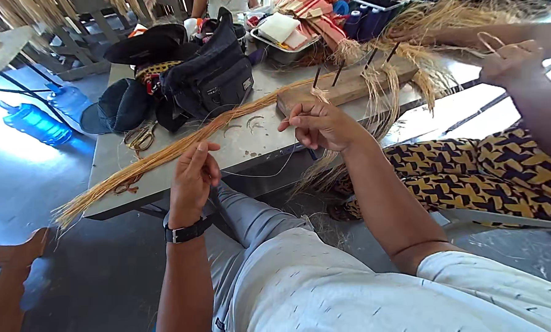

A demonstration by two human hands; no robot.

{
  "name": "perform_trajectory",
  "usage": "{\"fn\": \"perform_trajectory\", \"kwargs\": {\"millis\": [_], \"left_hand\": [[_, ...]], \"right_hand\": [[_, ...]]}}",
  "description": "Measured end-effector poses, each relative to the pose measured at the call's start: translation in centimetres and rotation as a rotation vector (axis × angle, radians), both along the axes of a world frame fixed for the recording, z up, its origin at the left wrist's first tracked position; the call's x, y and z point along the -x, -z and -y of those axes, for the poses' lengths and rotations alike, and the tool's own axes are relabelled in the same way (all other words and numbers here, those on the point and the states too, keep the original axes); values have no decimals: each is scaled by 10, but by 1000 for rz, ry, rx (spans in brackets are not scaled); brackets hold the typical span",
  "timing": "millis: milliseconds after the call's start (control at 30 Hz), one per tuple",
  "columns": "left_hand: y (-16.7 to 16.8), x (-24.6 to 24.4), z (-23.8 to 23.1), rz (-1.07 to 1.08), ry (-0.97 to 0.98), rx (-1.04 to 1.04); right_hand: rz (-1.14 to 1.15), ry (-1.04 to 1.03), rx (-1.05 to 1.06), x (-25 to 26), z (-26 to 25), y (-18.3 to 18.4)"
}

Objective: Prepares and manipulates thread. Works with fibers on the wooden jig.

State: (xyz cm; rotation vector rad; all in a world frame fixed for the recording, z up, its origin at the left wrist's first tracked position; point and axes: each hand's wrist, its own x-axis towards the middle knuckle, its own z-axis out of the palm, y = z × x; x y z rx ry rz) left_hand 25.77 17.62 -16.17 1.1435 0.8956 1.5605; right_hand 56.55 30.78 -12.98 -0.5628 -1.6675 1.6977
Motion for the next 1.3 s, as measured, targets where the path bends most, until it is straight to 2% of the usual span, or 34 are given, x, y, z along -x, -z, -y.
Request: {"fn": "perform_trajectory", "kwargs": {"millis": [133,400,633,767,900,1100,1300], "left_hand": [[9,19,12,10,-29,27],[42,85,66,212,-179,-35],[74,126,141,257,-301,-101],[99,137,163,294,-403,-64],[122,139,171,313,-482,32],[146,135,182,192,-621,404],[156,149,201,177,-679,466]], "right_hand": [[-11,16,1,-15,-3,0],[-118,191,91,-42,-14,1],[-155,210,154,-37,-12,-5],[-165,205,185,-24,-11,-7],[-174,231,200,-19,-15,-10],[-180,282,194,-19,-12,-16],[-166,373,139,-27,-16,-14]]}}
